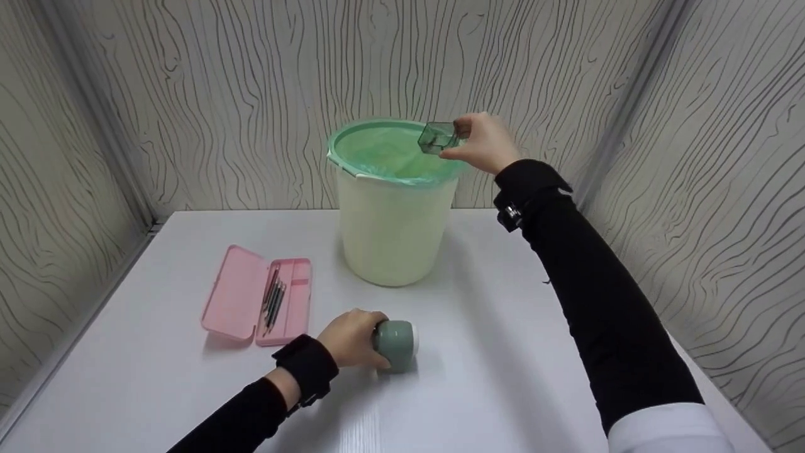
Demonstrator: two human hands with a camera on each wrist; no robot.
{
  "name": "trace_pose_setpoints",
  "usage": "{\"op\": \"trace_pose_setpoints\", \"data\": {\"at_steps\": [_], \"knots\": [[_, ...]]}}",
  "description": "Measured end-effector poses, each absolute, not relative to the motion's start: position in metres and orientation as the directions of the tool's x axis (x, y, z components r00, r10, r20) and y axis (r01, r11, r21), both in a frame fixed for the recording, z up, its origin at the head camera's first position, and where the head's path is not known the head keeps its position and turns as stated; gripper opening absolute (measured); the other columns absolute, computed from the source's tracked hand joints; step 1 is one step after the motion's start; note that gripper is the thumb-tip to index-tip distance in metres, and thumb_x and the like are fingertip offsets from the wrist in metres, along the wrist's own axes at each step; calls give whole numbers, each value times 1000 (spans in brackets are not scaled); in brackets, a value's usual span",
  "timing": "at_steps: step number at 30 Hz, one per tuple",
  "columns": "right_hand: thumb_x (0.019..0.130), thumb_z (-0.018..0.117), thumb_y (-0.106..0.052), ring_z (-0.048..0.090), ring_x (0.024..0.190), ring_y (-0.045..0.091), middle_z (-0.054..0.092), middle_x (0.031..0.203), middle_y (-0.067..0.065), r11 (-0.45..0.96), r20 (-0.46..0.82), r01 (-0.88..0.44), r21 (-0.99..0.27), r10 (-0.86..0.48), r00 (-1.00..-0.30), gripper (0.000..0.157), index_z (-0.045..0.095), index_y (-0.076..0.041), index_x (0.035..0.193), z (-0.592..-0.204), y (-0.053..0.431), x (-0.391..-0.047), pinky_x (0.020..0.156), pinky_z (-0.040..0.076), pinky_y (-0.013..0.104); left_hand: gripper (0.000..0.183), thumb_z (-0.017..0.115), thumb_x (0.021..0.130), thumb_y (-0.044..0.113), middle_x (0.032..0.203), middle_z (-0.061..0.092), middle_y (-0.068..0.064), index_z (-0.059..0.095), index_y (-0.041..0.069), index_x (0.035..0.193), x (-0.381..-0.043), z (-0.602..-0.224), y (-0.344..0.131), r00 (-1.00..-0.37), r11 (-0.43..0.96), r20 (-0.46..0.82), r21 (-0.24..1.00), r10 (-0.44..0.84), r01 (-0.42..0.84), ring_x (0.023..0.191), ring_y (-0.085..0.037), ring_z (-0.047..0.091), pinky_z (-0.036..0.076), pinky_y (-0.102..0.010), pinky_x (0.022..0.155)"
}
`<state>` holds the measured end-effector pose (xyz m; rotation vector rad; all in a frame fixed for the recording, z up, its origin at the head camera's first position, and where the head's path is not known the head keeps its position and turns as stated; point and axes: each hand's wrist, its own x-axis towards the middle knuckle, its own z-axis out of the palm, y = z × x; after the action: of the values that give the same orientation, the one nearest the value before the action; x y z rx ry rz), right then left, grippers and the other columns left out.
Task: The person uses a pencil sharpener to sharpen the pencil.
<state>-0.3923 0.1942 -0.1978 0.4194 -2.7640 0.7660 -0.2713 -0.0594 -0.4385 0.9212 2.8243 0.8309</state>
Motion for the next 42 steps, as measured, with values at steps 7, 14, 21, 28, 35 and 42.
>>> {"op": "trace_pose_setpoints", "data": {"at_steps": [7, 14, 21, 28, 35, 42], "knots": [[93, 75, -17, 66, 109, 38, 68, 125, 23, 947, 401, -300, -114, -232, -886, 46, 61, 3, 132, -203, 174, -398, 96, 54, 48, 55, 95, 69, 22, 108, 78, -12, 71, 2, 114, -272, -438, -58, -825, 683, 100, 511, 557, 522, 97, -25, 74, 60, -43, 91], [97, 64, 0, 71, 103, 38, 70, 121, 24, 889, 454, -338, 308, -449, -769, 31, 63, 7, 127, -212, 154, -404, 87, 60, 44, 53, 95, 69, 22, 105, 78, -11, 71, 2, 112, -272, -441, -58, -823, 678, 110, 513, 558, 527, 94, -23, 73, 60, -41, 88], [102, 56, 1, 71, 109, 30, 71, 120, 20, 642, 381, -235, 729, -667, -640, 28, 65, 6, 128, -218, 146, -407, 95, 58, 34, 54, 95, 69, 21, 105, 78, -12, 71, 1, 113, -271, -439, -58, -818, 675, 107, 510, 565, 533, 94, -23, 74, 61, -41, 87], [103, 51, 5, 69, 113, 26, 72, 120, 16, 397, 296, -95, 913, -803, -517, 28, 68, 3, 125, -214, 142, -410, 101, 55, 30, 56, 96, 69, 23, 107, 78, -13, 71, 0, 114, -273, -439, -59, -818, 675, 114, 508, 563, 535, 94, -25, 75, 61, -42, 88], [103, 51, 3, 68, 119, 24, 71, 126, 14, 259, 207, -44, 965, -853, -478, 29, 69, 0, 127, -213, 138, -411, 105, 53, 30, 58, 95, 69, 23, 108, 78, -14, 71, 0, 115, -273, -438, -59, -820, 675, 113, 510, 562, 533, 96, -27, 75, 61, -43, 89], [103, 52, 1, 66, 123, 24, 70, 129, 14, 229, 179, -41, 973, -849, -498, 29, 68, 0, 128, -216, 137, -409, 108, 51, 30, 57, 96, 68, 23, 106, 78, -14, 71, 0, 114, -272, -438, -59, -822, 676, 112, 513, 558, 529, 94, -26, 75, 61, -42, 88]]}}
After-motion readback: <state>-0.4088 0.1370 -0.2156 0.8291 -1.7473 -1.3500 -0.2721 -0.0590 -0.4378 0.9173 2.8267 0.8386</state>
